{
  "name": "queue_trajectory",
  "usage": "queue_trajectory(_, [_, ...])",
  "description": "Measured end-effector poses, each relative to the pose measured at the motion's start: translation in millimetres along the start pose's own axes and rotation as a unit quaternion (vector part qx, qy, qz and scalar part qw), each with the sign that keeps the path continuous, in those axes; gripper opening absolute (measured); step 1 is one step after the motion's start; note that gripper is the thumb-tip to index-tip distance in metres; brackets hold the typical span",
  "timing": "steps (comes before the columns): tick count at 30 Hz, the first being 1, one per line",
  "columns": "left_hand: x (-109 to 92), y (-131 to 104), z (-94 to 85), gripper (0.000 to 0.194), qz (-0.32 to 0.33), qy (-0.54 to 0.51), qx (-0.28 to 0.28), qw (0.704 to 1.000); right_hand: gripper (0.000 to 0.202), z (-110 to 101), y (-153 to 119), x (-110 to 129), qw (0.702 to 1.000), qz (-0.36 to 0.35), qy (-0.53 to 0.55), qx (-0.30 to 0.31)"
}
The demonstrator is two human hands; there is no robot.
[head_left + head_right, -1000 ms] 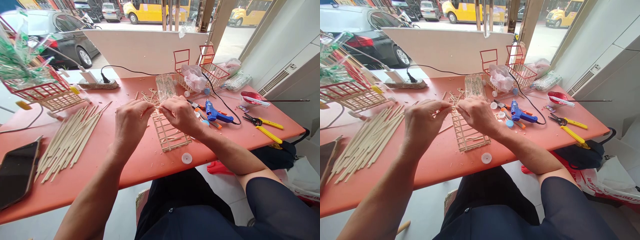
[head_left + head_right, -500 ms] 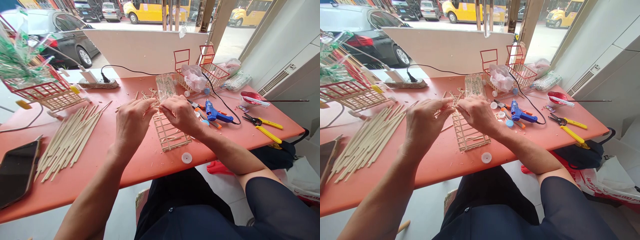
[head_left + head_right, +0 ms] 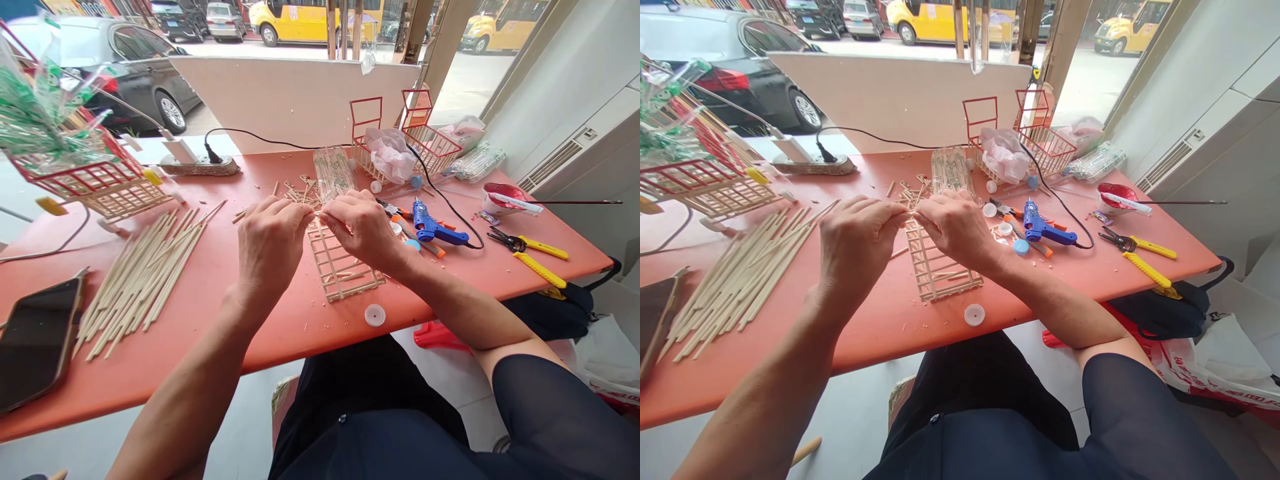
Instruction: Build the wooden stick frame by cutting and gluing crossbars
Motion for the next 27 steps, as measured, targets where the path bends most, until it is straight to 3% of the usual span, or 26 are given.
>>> queue_trajectory(10, [25,5,-3.7,0.017,-0.132,-0.128,0.08,0.98,0.033,-20,5,-23,0.998,0.055,0.0,0.011])
queue_trajectory(14, [26,5,-4.5,0.008,-0.14,-0.139,0.063,0.978,0.034,-22,5,-26,0.998,0.056,0.001,0.008])
queue_trajectory(19, [21,6,-6.0,0.014,-0.152,-0.18,0.061,0.97,0.043,-24,6,-18,0.998,0.04,0.048,-0.014])
queue_trajectory(27, [12,6,-8.3,0.015,-0.154,-0.165,0.047,0.973,0.032,-23,3,-14,0.998,0.014,0.045,-0.034])
Point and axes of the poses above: each hand's wrist, its own y-axis towards the middle knuckle, its own z-axis out of the palm, x = y × z, the point moved 6 cm from there along y, towards the middle knuckle, and after that the axes turned 3 degrees about y, right-handed, at the moved point
